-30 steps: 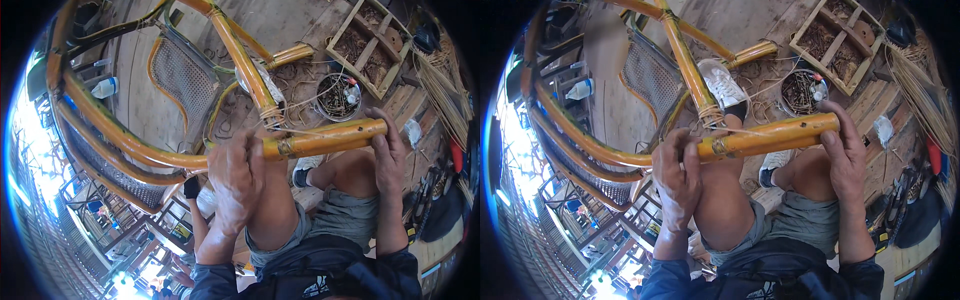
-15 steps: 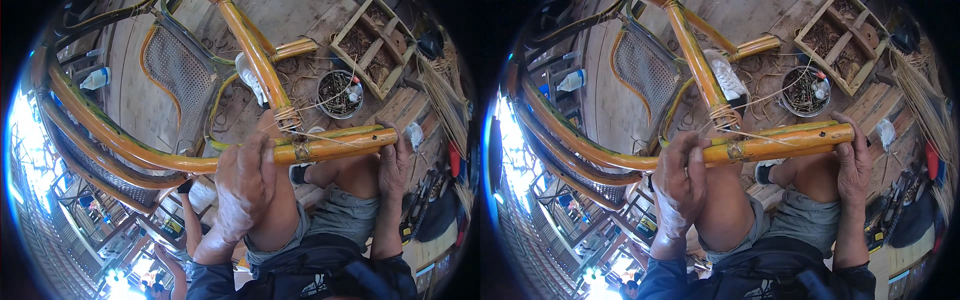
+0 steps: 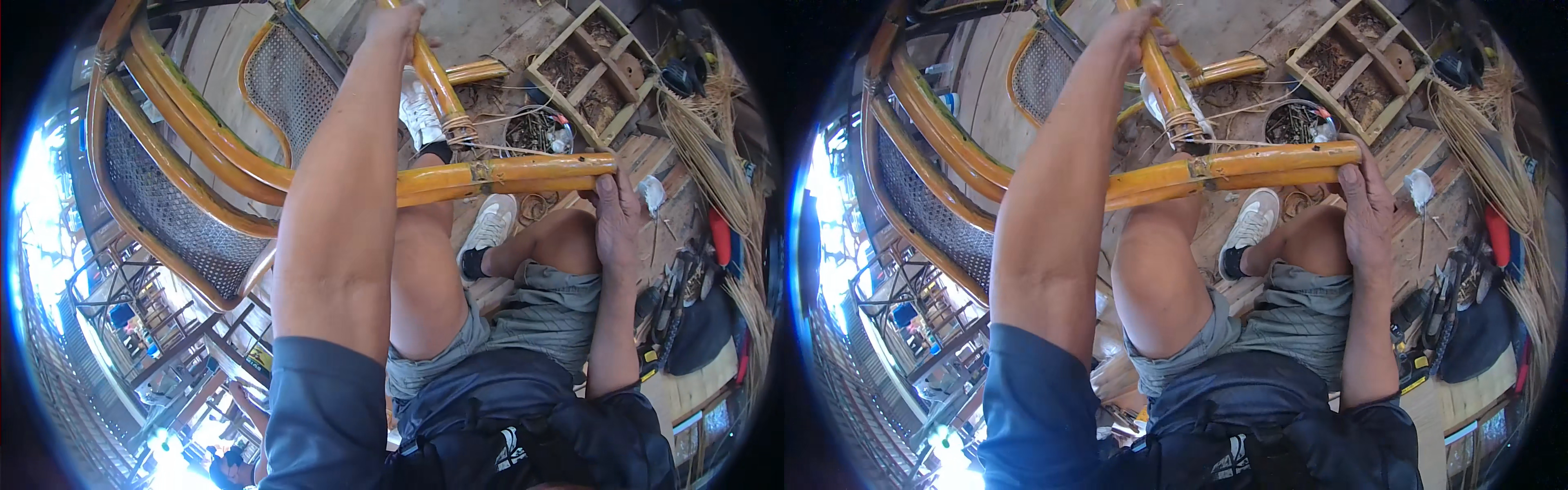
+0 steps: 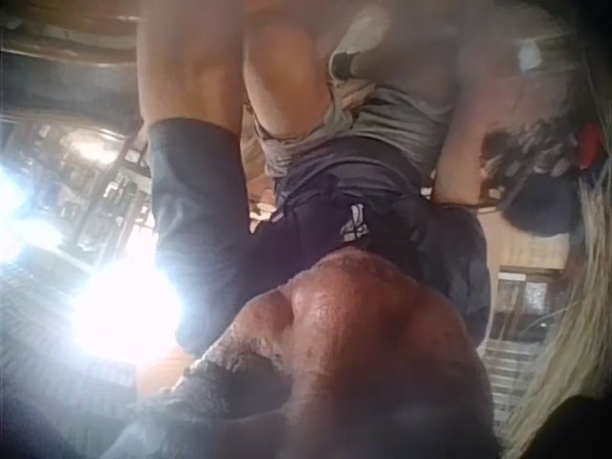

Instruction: The person repairs a rattan chair using a power drill and a hammer. They drill into the chair's frame, insert wooden dowels, and secure them by hammering. The person works on the chair's legs and frame joints throughout the process.

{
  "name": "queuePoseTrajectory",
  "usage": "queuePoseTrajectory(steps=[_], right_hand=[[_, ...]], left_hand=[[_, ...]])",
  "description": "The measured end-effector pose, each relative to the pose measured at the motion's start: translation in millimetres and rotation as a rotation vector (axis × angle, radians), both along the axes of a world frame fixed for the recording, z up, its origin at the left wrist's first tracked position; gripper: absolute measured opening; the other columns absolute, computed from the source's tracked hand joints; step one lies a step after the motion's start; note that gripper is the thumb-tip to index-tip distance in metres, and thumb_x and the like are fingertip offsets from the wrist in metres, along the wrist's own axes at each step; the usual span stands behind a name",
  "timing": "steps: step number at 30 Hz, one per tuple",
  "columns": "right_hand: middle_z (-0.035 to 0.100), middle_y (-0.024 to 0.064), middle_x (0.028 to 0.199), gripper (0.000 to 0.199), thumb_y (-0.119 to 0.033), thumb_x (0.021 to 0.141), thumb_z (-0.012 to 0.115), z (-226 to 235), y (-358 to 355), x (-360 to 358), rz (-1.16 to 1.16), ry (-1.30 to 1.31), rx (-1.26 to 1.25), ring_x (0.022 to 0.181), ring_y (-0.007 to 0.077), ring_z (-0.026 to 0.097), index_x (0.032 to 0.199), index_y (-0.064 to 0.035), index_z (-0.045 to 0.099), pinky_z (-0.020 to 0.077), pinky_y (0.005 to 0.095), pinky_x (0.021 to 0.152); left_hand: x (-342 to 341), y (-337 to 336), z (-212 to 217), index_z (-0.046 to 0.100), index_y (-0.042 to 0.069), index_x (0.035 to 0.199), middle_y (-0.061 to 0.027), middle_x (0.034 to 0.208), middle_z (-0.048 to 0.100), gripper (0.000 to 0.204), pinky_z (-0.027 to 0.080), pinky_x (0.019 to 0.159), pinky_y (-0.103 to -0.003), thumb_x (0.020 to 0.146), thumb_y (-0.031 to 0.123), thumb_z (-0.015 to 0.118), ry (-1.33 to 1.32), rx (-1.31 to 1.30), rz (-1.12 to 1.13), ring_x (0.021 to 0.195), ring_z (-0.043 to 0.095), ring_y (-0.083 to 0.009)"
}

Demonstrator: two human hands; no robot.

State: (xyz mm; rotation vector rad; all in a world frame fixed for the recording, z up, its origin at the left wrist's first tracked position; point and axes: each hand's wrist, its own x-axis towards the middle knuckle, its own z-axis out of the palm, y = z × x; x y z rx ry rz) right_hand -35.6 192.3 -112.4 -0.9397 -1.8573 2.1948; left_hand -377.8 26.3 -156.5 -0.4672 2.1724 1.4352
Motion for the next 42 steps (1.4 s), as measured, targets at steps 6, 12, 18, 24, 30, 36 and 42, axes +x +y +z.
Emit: queuePoseTrajectory(steps=[6, 12, 18, 24, 30, 36, 42], right_hand=[[0.052, 0.0073, 0.119, 0.056, -0.028, 0.089, 0.061, 7, -27, -11, -0.265, 0.136, -0.311, 0.105, 0.0154, 0.052, 0.134, -0.0032, 0.037, 0.0466, 0.0288, 0.085], [0.049, 0.0104, 0.122, 0.065, -0.025, 0.083, 0.069, 0, -39, -11, -0.37, 0.178, -0.155, 0.112, 0.0172, 0.046, 0.133, 0.0, 0.034, 0.0377, 0.028, 0.097], [0.049, 0.0113, 0.121, 0.063, -0.024, 0.082, 0.071, -8, -36, -14, -0.353, 0.173, -0.113, 0.111, 0.0172, 0.046, 0.129, 0.0001, 0.037, 0.037, 0.0282, 0.099], [0.046, 0.0125, 0.122, 0.063, -0.025, 0.082, 0.07, -6, -36, -21, -0.373, 0.216, -0.169, 0.107, 0.0208, 0.051, 0.128, 0.0007, 0.035, 0.043, 0.0312, 0.094], [0.045, 0.0136, 0.123, 0.063, -0.027, 0.083, 0.068, -11, -36, -23, -0.332, 0.246, -0.133, 0.106, 0.0267, 0.056, 0.129, -0.0003, 0.033, 0.0465, 0.0371, 0.092], [0.044, 0.0141, 0.122, 0.065, -0.028, 0.082, 0.07, -8, -36, -26, -0.352, 0.229, -0.14, 0.105, 0.0264, 0.056, 0.127, 0.0008, 0.033, 0.0469, 0.0355, 0.092], [0.045, 0.014, 0.121, 0.064, -0.028, 0.082, 0.07, -10, -36, -25, -0.349, 0.24, -0.14, 0.104, 0.0254, 0.056, 0.127, 0.0006, 0.034, 0.0467, 0.0347, 0.091]], left_hand=[[23, 12, 7, 0.048, -0.007, 0.094, -0.0086, 0.07, 0.051, 0.023, 0.047, 0.044, -0.03, 0.082, 0.007, 0.061, -0.014, 0.207, 0.129, 0.051, 0.052, -0.0181], [45, 14, 14, 0.05, -0.002, 0.087, -0.0057, 0.065, 0.05, 0.018, 0.046, 0.042, -0.027, 0.084, 0.012, 0.061, 0.024, 0.151, 0.113, 0.047, 0.051, -0.0151], [61, 16, 28, 0.05, -0.008, 0.09, -0.0099, 0.067, 0.05, 0.021, 0.049, 0.043, -0.037, 0.082, 0.01, 0.057, 0.072, 0.176, 0.124, 0.049, 0.053, -0.0191], [64, 13, 23, 0.048, -0.012, 0.091, -0.0111, 0.067, 0.05, 0.026, 0.048, 0.045, -0.037, 0.08, 0.01, 0.054, 0.126, 0.147, 0.064, 0.048, 0.055, -0.0208], [62, 10, 20, 0.048, -0.012, 0.089, -0.0101, 0.065, 0.05, 0.025, 0.045, 0.046, -0.032, 0.079, 0.01, 0.054, 0.125, 0.181, 0.07, 0.047, 0.055, -0.0198], [61, 12, 21, 0.048, -0.012, 0.088, -0.0102, 0.065, 0.05, 0.025, 0.044, 0.046, -0.033, 0.079, 0.011, 0.055, 0.124, 0.18, 0.081, 0.046, 0.053, -0.0191], [60, 12, 20, 0.049, -0.012, 0.084, -0.0097, 0.063, 0.049, 0.023, 0.043, 0.045, -0.033, 0.079, 0.01, 0.055, 0.128, 0.198, 0.097, 0.045, 0.052, -0.0189]])
